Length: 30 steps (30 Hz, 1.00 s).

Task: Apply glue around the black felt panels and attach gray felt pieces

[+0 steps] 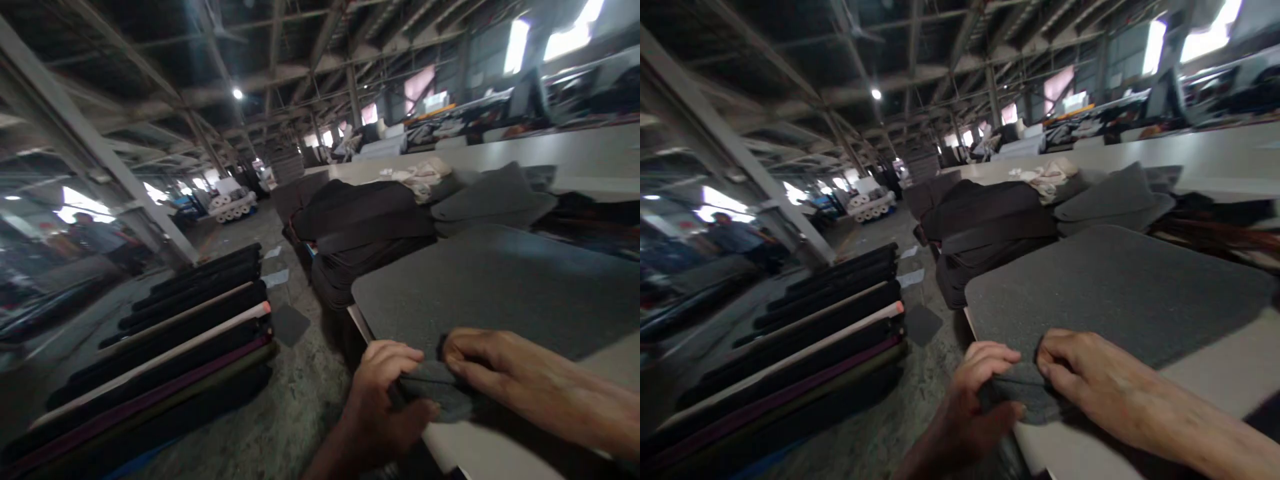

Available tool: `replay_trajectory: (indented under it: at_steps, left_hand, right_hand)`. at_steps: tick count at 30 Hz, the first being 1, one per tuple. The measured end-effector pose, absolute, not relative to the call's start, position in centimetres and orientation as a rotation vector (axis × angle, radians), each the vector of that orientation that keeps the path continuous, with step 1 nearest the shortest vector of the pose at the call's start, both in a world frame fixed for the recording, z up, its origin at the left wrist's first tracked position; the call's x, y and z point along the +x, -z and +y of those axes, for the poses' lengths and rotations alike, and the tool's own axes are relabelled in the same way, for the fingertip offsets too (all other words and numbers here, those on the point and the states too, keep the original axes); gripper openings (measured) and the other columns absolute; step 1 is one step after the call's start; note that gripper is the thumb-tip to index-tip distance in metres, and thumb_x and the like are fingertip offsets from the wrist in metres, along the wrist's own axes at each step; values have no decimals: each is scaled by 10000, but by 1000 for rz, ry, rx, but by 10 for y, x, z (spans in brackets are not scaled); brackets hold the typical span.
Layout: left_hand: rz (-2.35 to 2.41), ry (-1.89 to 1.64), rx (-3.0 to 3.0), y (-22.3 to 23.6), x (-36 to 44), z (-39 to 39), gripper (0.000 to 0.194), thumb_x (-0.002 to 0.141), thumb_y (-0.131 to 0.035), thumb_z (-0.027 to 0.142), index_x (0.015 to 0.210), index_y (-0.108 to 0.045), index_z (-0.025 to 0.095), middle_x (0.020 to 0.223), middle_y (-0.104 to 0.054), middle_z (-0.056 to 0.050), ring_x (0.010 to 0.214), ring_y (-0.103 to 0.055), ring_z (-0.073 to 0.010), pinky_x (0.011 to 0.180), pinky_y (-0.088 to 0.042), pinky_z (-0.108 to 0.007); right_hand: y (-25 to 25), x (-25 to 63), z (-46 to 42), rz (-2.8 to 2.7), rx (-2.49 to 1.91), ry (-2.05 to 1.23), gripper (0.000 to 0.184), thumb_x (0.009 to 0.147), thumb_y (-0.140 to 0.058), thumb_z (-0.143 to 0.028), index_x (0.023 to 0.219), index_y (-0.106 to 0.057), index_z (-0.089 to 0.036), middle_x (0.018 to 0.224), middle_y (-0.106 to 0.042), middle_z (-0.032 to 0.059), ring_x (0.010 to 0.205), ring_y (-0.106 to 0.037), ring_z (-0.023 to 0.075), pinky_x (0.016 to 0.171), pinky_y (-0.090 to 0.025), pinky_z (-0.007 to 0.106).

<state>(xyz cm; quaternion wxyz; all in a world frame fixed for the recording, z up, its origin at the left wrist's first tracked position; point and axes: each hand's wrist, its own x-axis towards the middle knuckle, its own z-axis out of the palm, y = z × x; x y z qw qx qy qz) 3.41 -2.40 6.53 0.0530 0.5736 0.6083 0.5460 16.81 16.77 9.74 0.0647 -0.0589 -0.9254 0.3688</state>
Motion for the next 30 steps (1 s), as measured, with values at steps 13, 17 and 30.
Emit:
replay_trajectory:
  at_steps: [13, 17, 30]
  left_hand:
    - [1775, -2115, 853, -94, 34, -32, 268, 924, -636, 441, 873, -689, 183, 926, -660, -48, 877, -610, -168, 814, -491, -253]
    - [1199, -1800, 529, -117, 27, -13, 490, 900, -626, 557, 1056, -645, 92, 1049, -711, -185, 882, -684, -237, 734, -548, -296]
    - [1069, -1684, 129, -155, 22, 60, 254, 900, -624, 219, 1088, -683, 57, 858, -771, -136, 796, -755, -299, 819, -612, -442]
  right_hand:
    - [-128, 172, 173, -2438, -539, -1136, 339, 972, -389, -473, 777, -502, -220, 700, -513, -12, 655, -497, 164, 598, -388, 283]
    - [-141, 183, 169, -2088, -510, -928, 259, 1012, -403, -412, 918, -561, -229, 866, -622, 14, 802, -577, 177, 741, -452, 282]
    - [-119, 201, 143, -2499, 321, -460, 112, 970, -376, -139, 950, -467, -201, 939, -629, 62, 837, -554, 190, 803, -449, 338]
